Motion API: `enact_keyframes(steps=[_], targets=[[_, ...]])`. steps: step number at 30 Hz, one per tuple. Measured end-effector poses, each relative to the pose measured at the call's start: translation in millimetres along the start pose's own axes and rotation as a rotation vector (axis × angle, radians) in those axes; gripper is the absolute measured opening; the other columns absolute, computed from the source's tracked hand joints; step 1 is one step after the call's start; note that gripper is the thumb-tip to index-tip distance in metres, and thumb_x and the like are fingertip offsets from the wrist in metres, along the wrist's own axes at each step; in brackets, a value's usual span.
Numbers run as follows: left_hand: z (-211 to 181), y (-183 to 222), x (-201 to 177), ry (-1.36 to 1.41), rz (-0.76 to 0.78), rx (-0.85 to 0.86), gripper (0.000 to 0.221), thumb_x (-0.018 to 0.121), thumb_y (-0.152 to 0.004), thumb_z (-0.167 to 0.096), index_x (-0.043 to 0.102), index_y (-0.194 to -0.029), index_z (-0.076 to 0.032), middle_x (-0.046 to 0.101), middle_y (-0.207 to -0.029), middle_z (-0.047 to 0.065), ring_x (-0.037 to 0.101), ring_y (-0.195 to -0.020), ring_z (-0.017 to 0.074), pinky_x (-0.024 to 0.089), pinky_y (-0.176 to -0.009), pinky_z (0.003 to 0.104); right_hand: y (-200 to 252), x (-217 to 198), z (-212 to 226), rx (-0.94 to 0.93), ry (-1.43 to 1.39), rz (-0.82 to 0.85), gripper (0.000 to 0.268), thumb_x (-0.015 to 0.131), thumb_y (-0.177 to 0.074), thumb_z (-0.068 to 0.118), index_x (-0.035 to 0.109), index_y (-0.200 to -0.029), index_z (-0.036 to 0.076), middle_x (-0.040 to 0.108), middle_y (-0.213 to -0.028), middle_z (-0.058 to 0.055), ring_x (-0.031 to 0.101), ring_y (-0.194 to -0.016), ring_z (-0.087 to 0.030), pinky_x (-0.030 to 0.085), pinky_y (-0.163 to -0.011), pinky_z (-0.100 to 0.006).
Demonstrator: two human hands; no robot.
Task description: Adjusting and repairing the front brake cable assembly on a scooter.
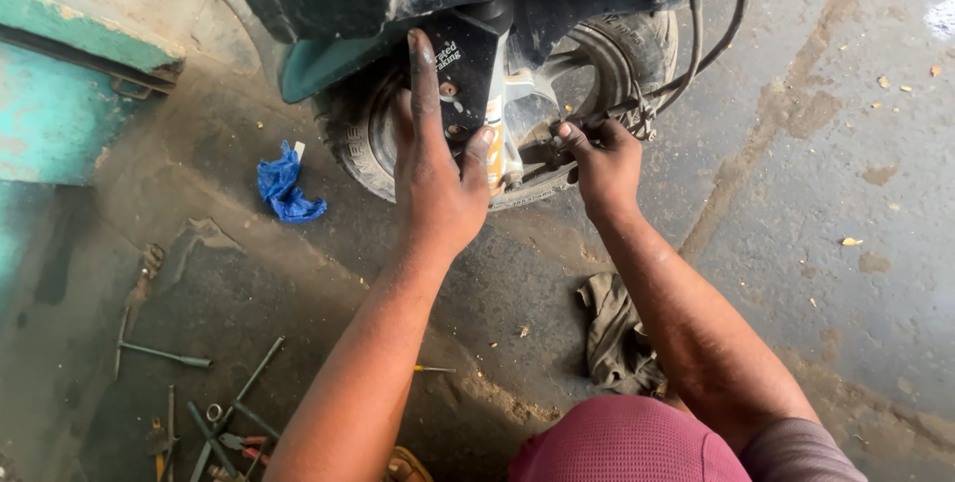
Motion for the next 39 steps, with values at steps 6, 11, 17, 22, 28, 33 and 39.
enact_keyframes(steps=[6, 11, 17, 22, 28, 33, 39], targets=[[2, 1, 1, -0.023, -0.028, -0.019, 0.096, 0.069, -0.103, -0.01, 0.001, -0.17, -0.02, 0.019, -0.176, 0.015, 0.049, -0.141, 0.0364, 0.042, -0.122, 0.051, -13, 0, -4, 0.051, 0.083, 0.111, 0.024, 0.078, -0.094, 0.018, 0.07, -0.103, -0.002, 0.072, -0.082, -0.009, 0.065, -0.061, -0.014, 0.046, -0.049, -0.028], [-4, 0, -6, 0.051, -0.043, 0.019, 0.097, 0.072, -0.102, -0.008, 0.005, -0.17, -0.027, 0.038, -0.159, 0.018, 0.054, -0.132, 0.0354, 0.049, -0.116, 0.05, -15, 11, 4, 0.043, 0.156, 0.258, 0.024, 0.074, -0.094, 0.019, 0.071, -0.105, -0.002, 0.074, -0.084, -0.008, 0.068, -0.064, -0.015, 0.05, -0.051, -0.028], [8, 6, 4, 0.015, -0.088, -0.019, 0.098, 0.072, -0.096, -0.007, 0.008, -0.168, -0.027, 0.046, -0.15, 0.021, 0.057, -0.131, 0.035, 0.052, -0.109, 0.047, -13, 11, 3, 0.107, 0.302, 0.27, 0.027, 0.076, -0.095, 0.023, 0.07, -0.103, -0.001, 0.074, -0.084, -0.009, 0.07, -0.065, -0.017, 0.056, -0.054, -0.031], [7, -4, -14, 0.143, -0.158, 0.09, 0.092, 0.068, -0.103, -0.026, 0.002, -0.165, -0.022, 0.032, -0.162, 0.023, 0.05, -0.142, 0.0374, 0.047, -0.122, 0.05, 33, 30, 103, -0.652, 1.198, 0.251, 0.023, 0.068, -0.099, 0.031, 0.072, -0.103, 0.009, 0.074, -0.104, -0.009, 0.067, -0.091, -0.025, 0.055, -0.077, -0.041], [42, 35, 21, 0.229, -0.349, -0.082, 0.102, 0.056, -0.101, -0.065, -0.005, -0.164, -0.013, 0.015, -0.17, 0.029, 0.035, -0.152, 0.0396, 0.032, -0.129, 0.056, 19, 43, 90, -1.125, 1.999, 0.374, 0.019, 0.062, -0.095, 0.026, 0.071, -0.111, 0.021, 0.07, -0.11, 0.0, 0.057, -0.111, -0.02, 0.046, -0.101, -0.047], [113, 53, 82, -0.11, -0.216, -0.144, 0.099, 0.048, -0.1, -0.067, 0.0, -0.167, -0.013, 0.012, -0.173, 0.023, 0.021, -0.162, 0.0425, 0.016, -0.134, 0.061, 13, 54, 65, -1.265, 2.01, 0.614, 0.02, 0.06, -0.097, 0.014, 0.071, -0.114, 0.015, 0.071, -0.106, -0.001, 0.065, -0.103, -0.017, 0.051, -0.097, -0.035], [109, 42, 96, 0.035, -0.081, 0.032, 0.09, 0.035, -0.107, -0.069, 0.002, -0.168, -0.011, 0.006, -0.175, 0.024, 0.01, -0.164, 0.0456, 0.009, -0.136, 0.059, -1, 72, 64, -0.948, 1.877, 0.754, 0.014, 0.061, -0.09, 0.004, 0.074, -0.093, 0.009, 0.072, -0.092, -0.01, 0.068, -0.082, -0.024, 0.056, -0.084, -0.042]])
Point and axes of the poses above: each hand's wrist, its own y-axis away from the middle knuckle, its own x-axis out of the palm, z = x × y, the point moved 9 cm from there along -y, towards the middle knuckle
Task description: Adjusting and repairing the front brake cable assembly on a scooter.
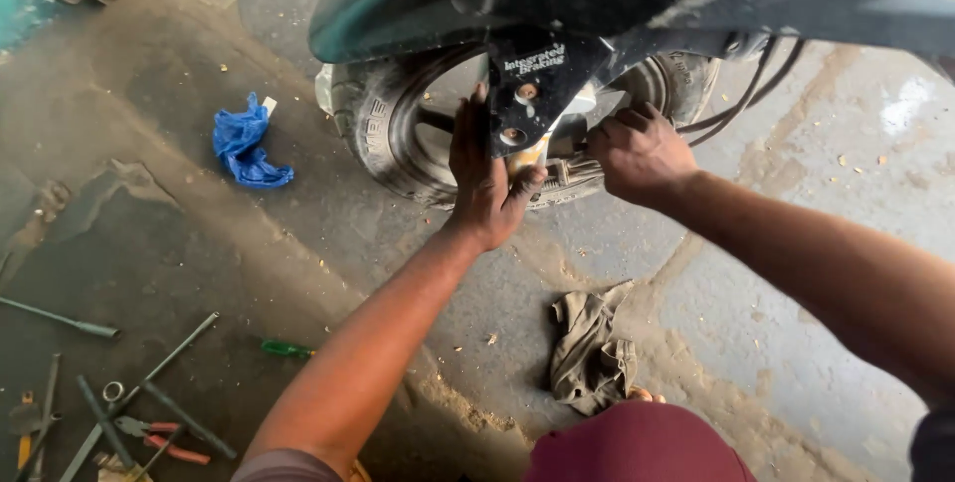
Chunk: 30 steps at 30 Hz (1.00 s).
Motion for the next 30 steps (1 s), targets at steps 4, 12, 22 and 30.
enact_keyframes(steps=[4, 12, 22, 30], targets=[[1, 0, -1, 0.001, -0.006, 0.037, 0.087, 0.032, -0.109, -0.068, 0.004, -0.168, -0.012, 0.003, -0.175, 0.025, 0.007, -0.165, 0.0453, 0.006, -0.137, 0.059, -2, -12, 4, -0.124, -0.062, -0.19, 0.013, 0.062, -0.078, 0.003, 0.072, -0.088, 0.004, 0.071, -0.09, -0.013, 0.07, -0.088, -0.029, 0.059, -0.08, -0.044], [4, -2, 2, -0.049, 0.045, 0.035, 0.091, 0.028, -0.104, -0.072, 0.007, -0.168, -0.01, 0.002, -0.174, 0.026, 0.008, -0.163, 0.0466, 0.007, -0.135, 0.06, -2, 11, 1, 0.072, -0.071, 0.114, 0.015, 0.058, -0.092, 0.003, 0.071, -0.099, 0.0, 0.07, -0.095, -0.016, 0.07, -0.075, -0.026, 0.061, -0.062, -0.039], [-40, 93, -22, -0.048, -0.01, -0.123, 0.051, 0.063, -0.103, -0.038, 0.047, -0.14, -0.008, 0.059, -0.132, 0.018, 0.057, -0.121, 0.0343, 0.043, -0.108, 0.052, 142, 48, 37, 0.488, -0.501, -0.51, 0.024, 0.076, -0.091, 0.018, 0.071, -0.113, 0.01, 0.069, -0.126, -0.012, 0.063, -0.117, -0.033, 0.052, -0.098, -0.046], [-115, 308, 149, 0.062, 0.752, 0.198, 0.082, 0.087, -0.063, -0.044, 0.061, -0.127, 0.0, 0.053, -0.129, 0.03, 0.057, -0.118, 0.0508, 0.049, -0.088, 0.067, 139, 75, -71, 0.838, -1.267, -0.525, 0.049, 0.079, -0.09, 0.024, 0.059, -0.131, 0.006, 0.071, -0.118, -0.013, 0.071, -0.104, -0.019, 0.058, -0.081, -0.033]])
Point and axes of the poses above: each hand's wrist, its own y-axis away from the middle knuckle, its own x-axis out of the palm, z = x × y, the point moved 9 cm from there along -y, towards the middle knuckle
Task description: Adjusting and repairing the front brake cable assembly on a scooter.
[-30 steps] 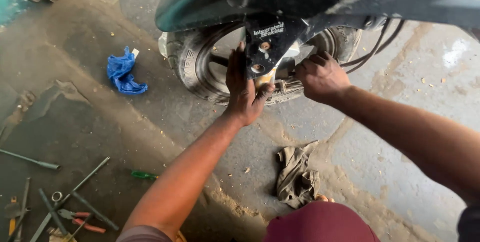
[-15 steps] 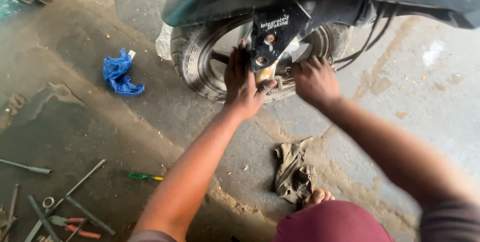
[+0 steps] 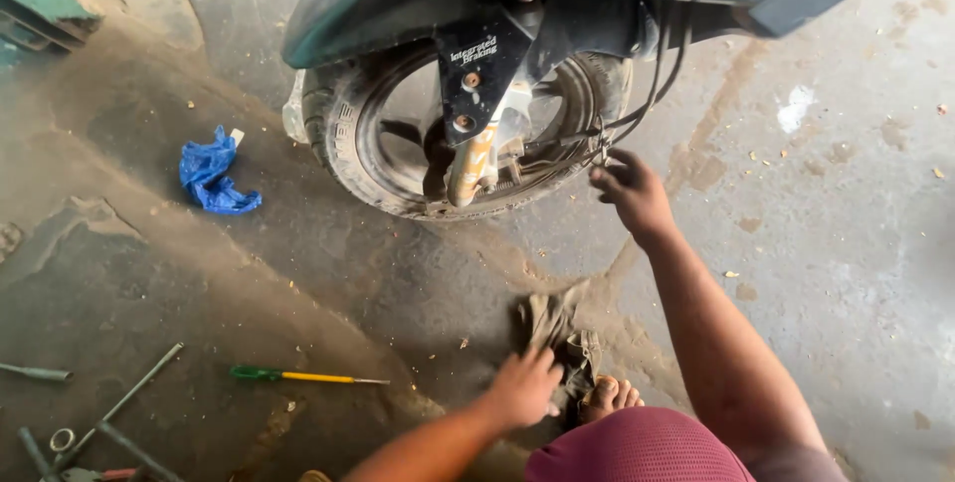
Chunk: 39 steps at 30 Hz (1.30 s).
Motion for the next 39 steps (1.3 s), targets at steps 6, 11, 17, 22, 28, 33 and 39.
enact_keyframes(steps=[6, 11, 17, 22, 28, 33, 39], targets=[[8, 24, 18, 0.084, 0.238, -0.149, 0.039, 0.078, -0.084, -0.033, 0.065, -0.11, -0.008, 0.062, -0.117, 0.015, 0.057, -0.12, 0.0373, 0.046, -0.092, 0.054, -11, -5, 15, -0.096, 0.131, -0.072, 0.024, 0.072, -0.1, 0.018, 0.071, -0.118, 0.001, 0.079, -0.097, -0.009, 0.074, -0.083, -0.015, 0.059, -0.075, -0.031], [21, -8, -23, 0.161, 0.487, -0.272, 0.033, 0.067, -0.096, -0.034, 0.062, -0.116, -0.008, 0.063, -0.113, 0.016, 0.063, -0.109, 0.0338, 0.049, -0.093, 0.052, -17, -31, 16, -0.442, 0.018, -0.398, 0.016, 0.057, -0.104, -0.001, 0.068, -0.115, 0.002, 0.077, -0.099, -0.007, 0.076, -0.09, -0.014, 0.063, -0.074, -0.029], [17, -82, -135, 0.268, 0.144, -0.415, 0.032, 0.059, -0.102, -0.04, 0.063, -0.115, -0.011, 0.07, -0.101, 0.008, 0.07, -0.083, 0.0224, 0.059, -0.073, 0.037, 5, -91, 137, -0.667, 0.301, -0.59, 0.007, 0.07, -0.107, 0.004, 0.071, -0.114, 0.006, 0.077, -0.107, -0.009, 0.078, -0.094, -0.019, 0.064, -0.075, -0.031], [26, -175, -229, 0.509, -0.428, -0.304, 0.041, 0.055, -0.104, -0.046, 0.068, -0.113, -0.009, 0.074, -0.101, 0.009, 0.073, -0.086, 0.0197, 0.059, -0.074, 0.034, 30, -71, 179, -0.856, 0.573, -0.503, 0.01, 0.08, -0.101, 0.009, 0.071, -0.101, 0.005, 0.073, -0.099, -0.011, 0.071, -0.087, -0.025, 0.056, -0.073, -0.037], [35, -265, -293, 0.799, -0.672, -0.433, 0.05, 0.055, -0.1, -0.052, 0.073, -0.12, -0.009, 0.075, -0.094, 0.015, 0.072, -0.086, 0.0321, 0.056, -0.077, 0.043, 30, -43, 171, -0.828, 0.735, -0.432, 0.013, 0.08, -0.09, 0.004, 0.067, -0.091, 0.006, 0.066, -0.088, -0.011, 0.064, -0.083, -0.029, 0.051, -0.072, -0.039], [69, -296, -304, 0.578, -0.822, -0.477, 0.05, 0.065, -0.09, -0.055, 0.079, -0.102, -0.008, 0.078, -0.096, 0.016, 0.074, -0.088, 0.0322, 0.057, -0.079, 0.042, 16, -45, 174, -0.666, 0.616, -0.312, 0.012, 0.073, -0.087, 0.005, 0.066, -0.097, 0.006, 0.066, -0.09, -0.011, 0.066, -0.084, -0.028, 0.051, -0.074, -0.037], [117, -352, -264, 0.639, -0.693, -0.364, 0.036, 0.077, -0.093, -0.039, 0.08, -0.088, -0.003, 0.076, -0.072, 0.011, 0.063, -0.063, 0.025, 0.051, -0.064, 0.041, -67, -83, 104, -0.065, -0.411, -0.179, 0.022, 0.057, -0.096, 0.027, 0.065, -0.112, 0.016, 0.066, -0.097, -0.003, 0.064, -0.092, -0.019, 0.052, -0.078, -0.034]])
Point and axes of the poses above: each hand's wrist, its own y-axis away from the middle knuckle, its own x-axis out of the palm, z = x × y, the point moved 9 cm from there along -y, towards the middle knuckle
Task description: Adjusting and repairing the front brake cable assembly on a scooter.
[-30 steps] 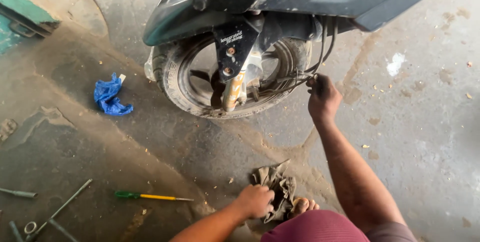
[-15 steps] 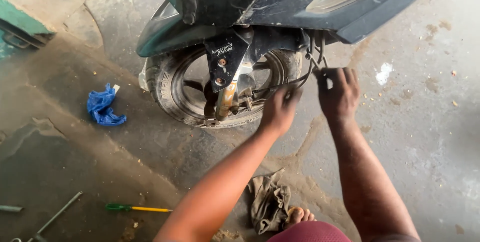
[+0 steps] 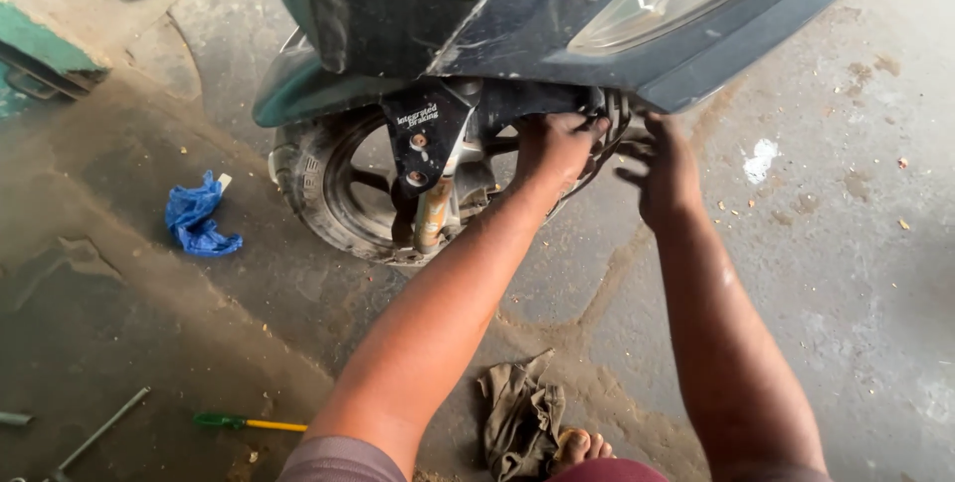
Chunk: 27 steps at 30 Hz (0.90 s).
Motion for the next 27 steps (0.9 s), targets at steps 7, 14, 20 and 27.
enact_keyframes(steps=[7, 14, 20, 27], targets=[[-37, 45, -36, 0.469, 0.132, -0.404, 0.023, 0.085, -0.084, -0.023, 0.077, -0.089, -0.002, 0.07, -0.075, 0.004, 0.057, -0.055, 0.0114, 0.043, -0.046, 0.024, -34, 26, -30, 0.421, -0.089, 0.458, 0.026, 0.059, -0.099, 0.036, 0.066, -0.107, 0.013, 0.069, -0.101, -0.003, 0.063, -0.094, -0.018, 0.047, -0.082, -0.041], [-50, 83, -63, 0.912, -0.073, -0.298, 0.023, 0.083, -0.08, -0.01, 0.074, -0.097, 0.003, 0.075, -0.084, 0.01, 0.07, -0.067, 0.0153, 0.054, -0.056, 0.026, -27, 20, -2, 0.276, 0.073, 0.284, 0.022, 0.065, -0.093, 0.009, 0.064, -0.115, 0.011, 0.071, -0.106, -0.006, 0.068, -0.099, -0.019, 0.053, -0.084, -0.042], [-67, 91, -71, 0.779, -0.232, -0.212, 0.019, 0.08, -0.085, -0.007, 0.074, -0.099, 0.004, 0.076, -0.087, 0.012, 0.071, -0.07, 0.0146, 0.056, -0.061, 0.024, -27, 24, 2, 0.204, -0.017, 0.343, 0.025, 0.066, -0.096, 0.004, 0.061, -0.12, 0.006, 0.069, -0.11, -0.007, 0.068, -0.097, -0.019, 0.054, -0.081, -0.039], [-58, 88, -60, 0.898, -0.25, -0.231, 0.017, 0.079, -0.087, -0.004, 0.071, -0.101, 0.004, 0.074, -0.088, 0.011, 0.068, -0.068, 0.0156, 0.054, -0.059, 0.025, -33, 27, 1, 0.088, -0.087, 0.467, 0.024, 0.068, -0.094, 0.001, 0.065, -0.118, 0.002, 0.067, -0.103, -0.008, 0.064, -0.088, -0.015, 0.053, -0.074, -0.032]])
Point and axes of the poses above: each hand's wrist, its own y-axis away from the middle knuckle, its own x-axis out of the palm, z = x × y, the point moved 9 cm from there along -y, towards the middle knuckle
